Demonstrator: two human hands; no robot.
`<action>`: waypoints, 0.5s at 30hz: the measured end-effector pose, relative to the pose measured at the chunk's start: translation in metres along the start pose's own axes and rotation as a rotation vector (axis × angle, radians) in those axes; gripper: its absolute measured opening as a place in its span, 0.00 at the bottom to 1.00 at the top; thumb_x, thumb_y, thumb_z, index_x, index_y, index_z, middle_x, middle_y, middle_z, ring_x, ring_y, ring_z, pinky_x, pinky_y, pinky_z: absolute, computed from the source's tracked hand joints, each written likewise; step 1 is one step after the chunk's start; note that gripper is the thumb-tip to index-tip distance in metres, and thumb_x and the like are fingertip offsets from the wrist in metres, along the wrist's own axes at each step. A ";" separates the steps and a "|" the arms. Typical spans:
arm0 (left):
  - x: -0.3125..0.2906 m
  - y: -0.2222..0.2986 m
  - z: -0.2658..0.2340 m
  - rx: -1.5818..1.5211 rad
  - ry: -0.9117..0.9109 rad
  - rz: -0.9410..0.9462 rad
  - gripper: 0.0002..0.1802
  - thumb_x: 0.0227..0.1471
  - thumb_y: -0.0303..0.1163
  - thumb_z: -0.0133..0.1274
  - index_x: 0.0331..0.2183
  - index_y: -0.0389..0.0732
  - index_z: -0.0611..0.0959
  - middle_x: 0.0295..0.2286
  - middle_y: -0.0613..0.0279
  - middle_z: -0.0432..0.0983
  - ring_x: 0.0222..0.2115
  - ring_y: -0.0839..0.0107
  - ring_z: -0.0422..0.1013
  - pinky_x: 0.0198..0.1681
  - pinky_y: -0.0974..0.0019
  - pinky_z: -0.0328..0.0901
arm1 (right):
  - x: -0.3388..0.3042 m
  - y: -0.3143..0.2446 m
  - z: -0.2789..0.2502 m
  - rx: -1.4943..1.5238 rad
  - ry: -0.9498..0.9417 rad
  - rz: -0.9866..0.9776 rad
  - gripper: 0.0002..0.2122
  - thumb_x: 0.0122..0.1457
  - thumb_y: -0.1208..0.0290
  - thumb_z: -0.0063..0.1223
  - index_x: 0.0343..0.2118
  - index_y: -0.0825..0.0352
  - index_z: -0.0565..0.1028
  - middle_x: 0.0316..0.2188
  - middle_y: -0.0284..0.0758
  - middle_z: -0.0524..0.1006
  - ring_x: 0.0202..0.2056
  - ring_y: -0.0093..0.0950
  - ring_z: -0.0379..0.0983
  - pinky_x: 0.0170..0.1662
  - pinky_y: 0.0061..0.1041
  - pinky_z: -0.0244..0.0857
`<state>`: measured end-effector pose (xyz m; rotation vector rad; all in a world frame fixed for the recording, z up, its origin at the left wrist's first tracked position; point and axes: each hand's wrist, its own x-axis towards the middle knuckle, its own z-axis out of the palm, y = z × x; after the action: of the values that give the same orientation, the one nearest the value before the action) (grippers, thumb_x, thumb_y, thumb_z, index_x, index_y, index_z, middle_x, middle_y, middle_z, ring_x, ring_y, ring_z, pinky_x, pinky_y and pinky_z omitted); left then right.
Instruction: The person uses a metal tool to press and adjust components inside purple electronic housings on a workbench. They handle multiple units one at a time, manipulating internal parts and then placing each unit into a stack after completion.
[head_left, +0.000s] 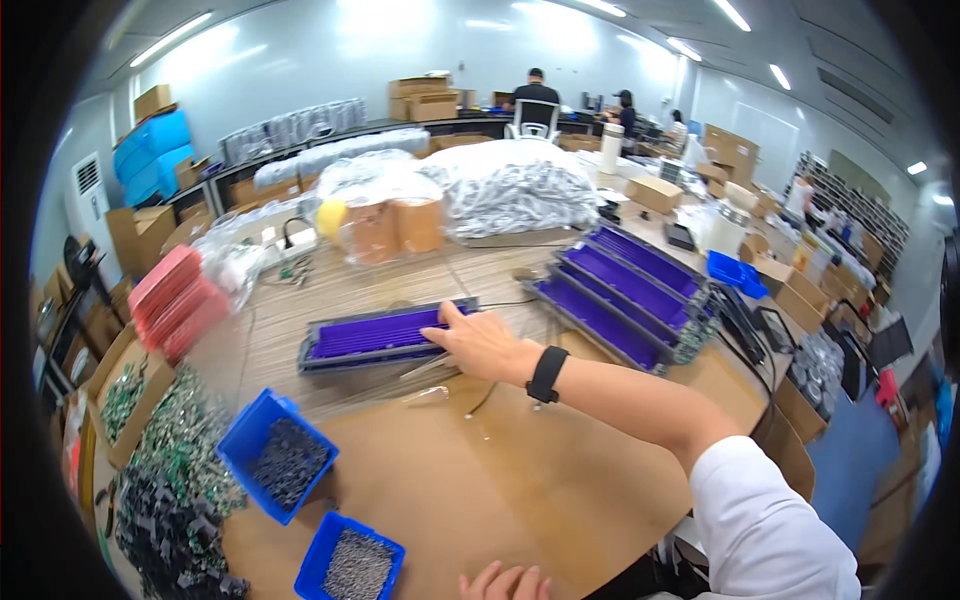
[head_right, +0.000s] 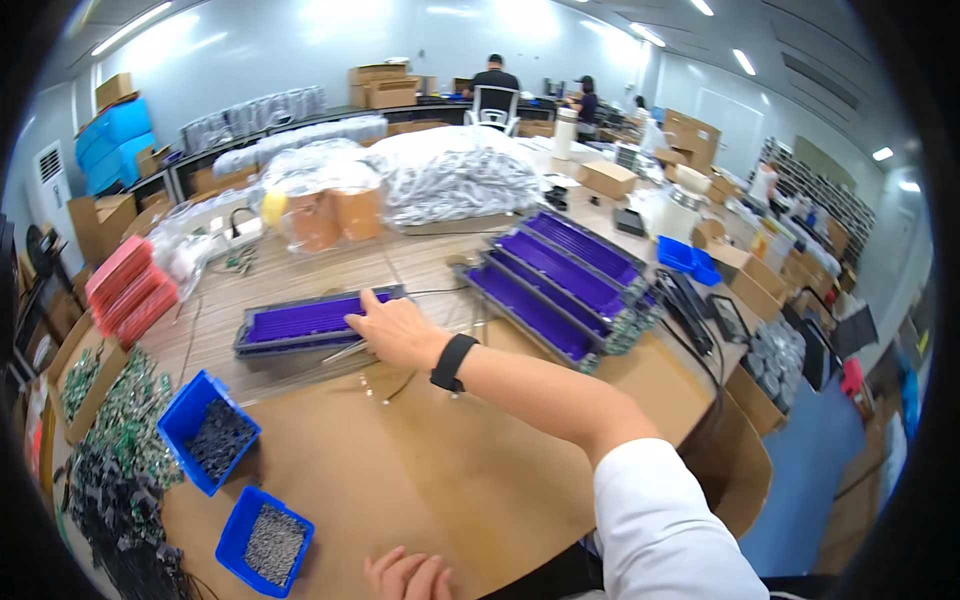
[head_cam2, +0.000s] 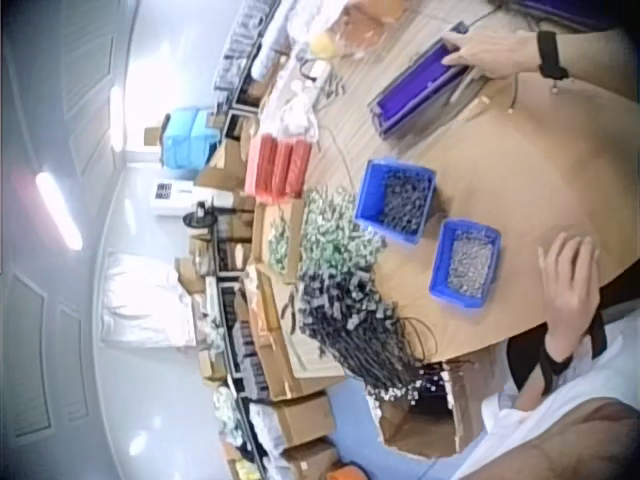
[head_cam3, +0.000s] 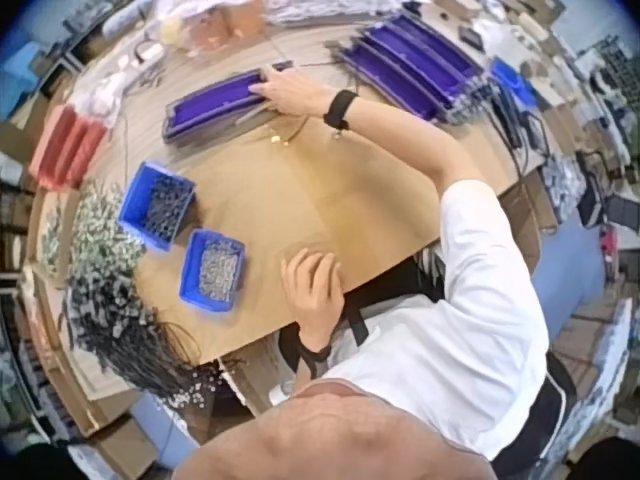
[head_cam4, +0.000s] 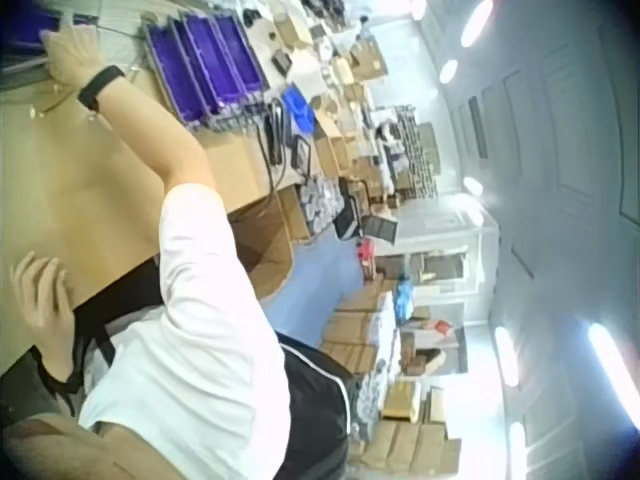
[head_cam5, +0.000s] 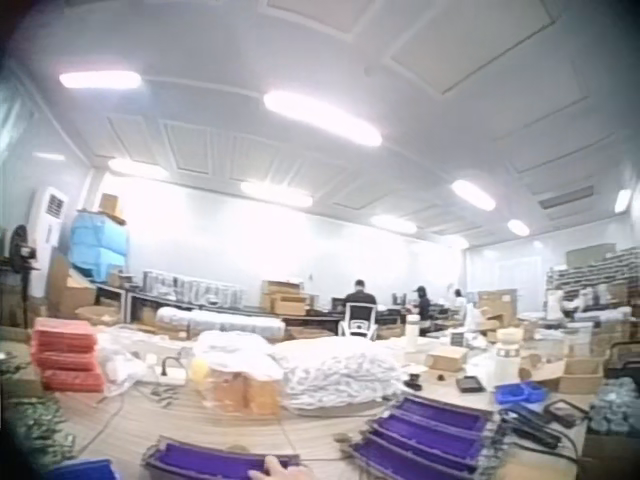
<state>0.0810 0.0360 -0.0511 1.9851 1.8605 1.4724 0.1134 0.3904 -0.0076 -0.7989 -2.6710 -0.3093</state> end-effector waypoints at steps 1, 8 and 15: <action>0.001 0.001 0.000 0.020 -0.003 0.004 0.15 0.46 0.23 0.62 0.39 0.40 0.82 0.38 0.55 0.75 0.45 0.51 0.71 0.54 0.41 0.60 | -0.006 0.006 -0.005 0.068 0.008 0.013 0.18 0.50 0.66 0.63 0.43 0.64 0.73 0.44 0.47 0.69 0.30 0.44 0.77 0.33 0.41 0.72; 0.003 0.005 -0.001 -0.002 0.001 -0.006 0.13 0.47 0.23 0.61 0.38 0.39 0.83 0.37 0.54 0.75 0.44 0.50 0.71 0.54 0.43 0.61 | -0.096 0.065 -0.092 -0.237 -0.008 0.424 0.11 0.52 0.66 0.61 0.34 0.67 0.75 0.37 0.46 0.73 0.29 0.42 0.79 0.30 0.39 0.74; 0.001 0.007 0.002 0.053 0.009 0.029 0.10 0.47 0.24 0.61 0.36 0.39 0.82 0.37 0.54 0.75 0.44 0.52 0.72 0.54 0.44 0.60 | -0.177 0.095 -0.101 -0.298 -0.167 0.562 0.17 0.51 0.58 0.63 0.35 0.67 0.74 0.36 0.51 0.71 0.25 0.43 0.77 0.27 0.39 0.70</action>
<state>0.0873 0.0364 -0.0473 2.0409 1.9020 1.4560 0.3318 0.3511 0.0288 -1.6788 -2.4332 -0.5139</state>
